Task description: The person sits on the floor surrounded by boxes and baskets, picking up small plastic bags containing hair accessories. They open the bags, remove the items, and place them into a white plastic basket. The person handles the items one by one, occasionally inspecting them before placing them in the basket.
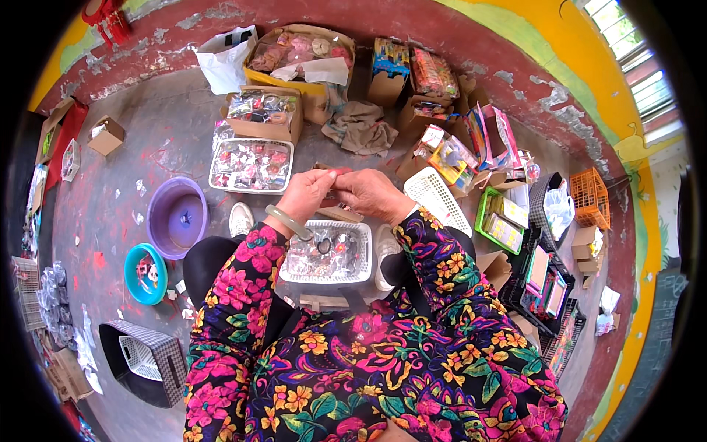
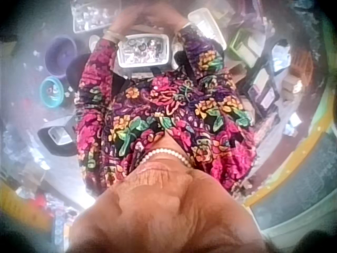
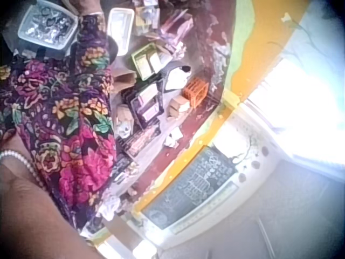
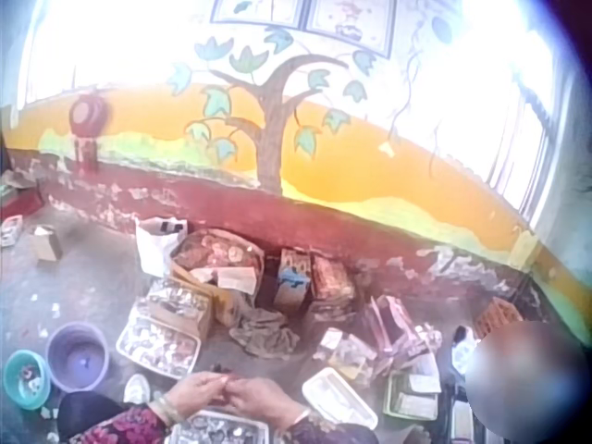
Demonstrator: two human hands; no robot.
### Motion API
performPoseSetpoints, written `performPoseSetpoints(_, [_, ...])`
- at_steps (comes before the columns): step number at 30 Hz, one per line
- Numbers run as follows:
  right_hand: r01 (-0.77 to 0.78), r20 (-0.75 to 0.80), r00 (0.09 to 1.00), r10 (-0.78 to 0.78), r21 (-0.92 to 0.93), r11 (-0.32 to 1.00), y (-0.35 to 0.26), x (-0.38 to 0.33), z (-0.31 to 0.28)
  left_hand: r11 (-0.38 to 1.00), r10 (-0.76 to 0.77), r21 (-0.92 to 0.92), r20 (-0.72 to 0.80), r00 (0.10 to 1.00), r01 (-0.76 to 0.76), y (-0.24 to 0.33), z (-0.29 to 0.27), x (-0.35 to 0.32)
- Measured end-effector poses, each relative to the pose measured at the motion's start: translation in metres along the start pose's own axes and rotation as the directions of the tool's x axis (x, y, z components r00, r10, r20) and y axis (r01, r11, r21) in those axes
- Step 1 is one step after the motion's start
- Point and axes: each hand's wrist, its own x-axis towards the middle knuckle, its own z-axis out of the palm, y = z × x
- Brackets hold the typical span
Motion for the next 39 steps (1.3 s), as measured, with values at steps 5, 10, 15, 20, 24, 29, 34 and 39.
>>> performPoseSetpoints(5, [0.185,-0.153,0.972,-0.178,0.032,0.982,0.001,0.002,-0.001,0.989,0.146,0.041,-0.072,0.987,-0.144,-0.010,-0.007,0.006])
performPoseSetpoints(10, [0.218,-0.232,0.948,-0.216,-0.016,0.976,-0.002,0.001,-0.001,0.987,0.158,-0.004,-0.078,0.984,-0.159,-0.007,-0.005,0.006])
performPoseSetpoints(15, [0.248,-0.243,0.937,-0.250,-0.042,0.968,0.005,0.005,0.005,0.986,0.148,-0.065,-0.105,0.983,-0.155,-0.009,-0.005,0.006])
performPoseSetpoints(20, [0.320,-0.311,0.913,-0.265,0.143,0.936,0.005,0.006,0.009,0.975,0.220,0.000,-0.122,0.968,-0.222,-0.013,-0.012,0.009])
performPoseSetpoints(24, [0.390,-0.351,0.886,-0.304,0.205,0.898,-0.005,0.008,0.004,0.945,0.321,0.158,-0.288,0.902,-0.286,-0.017,-0.018,0.015])
performPoseSetpoints(29, [0.343,-0.546,0.836,-0.045,0.457,0.821,-0.014,0.015,-0.018,0.905,0.425,0.162,-0.395,0.814,-0.393,-0.002,-0.023,0.010])
performPoseSetpoints(34, [-0.019,-0.350,0.855,0.382,0.716,0.698,0.059,0.049,-0.012,0.893,0.447,0.153,-0.418,0.791,-0.424,0.014,-0.031,-0.002])
performPoseSetpoints(39, [-0.419,-0.007,0.894,0.448,0.337,0.843,0.188,0.041,0.076,0.899,0.430,0.127,-0.436,0.790,-0.419,0.017,-0.025,-0.013])
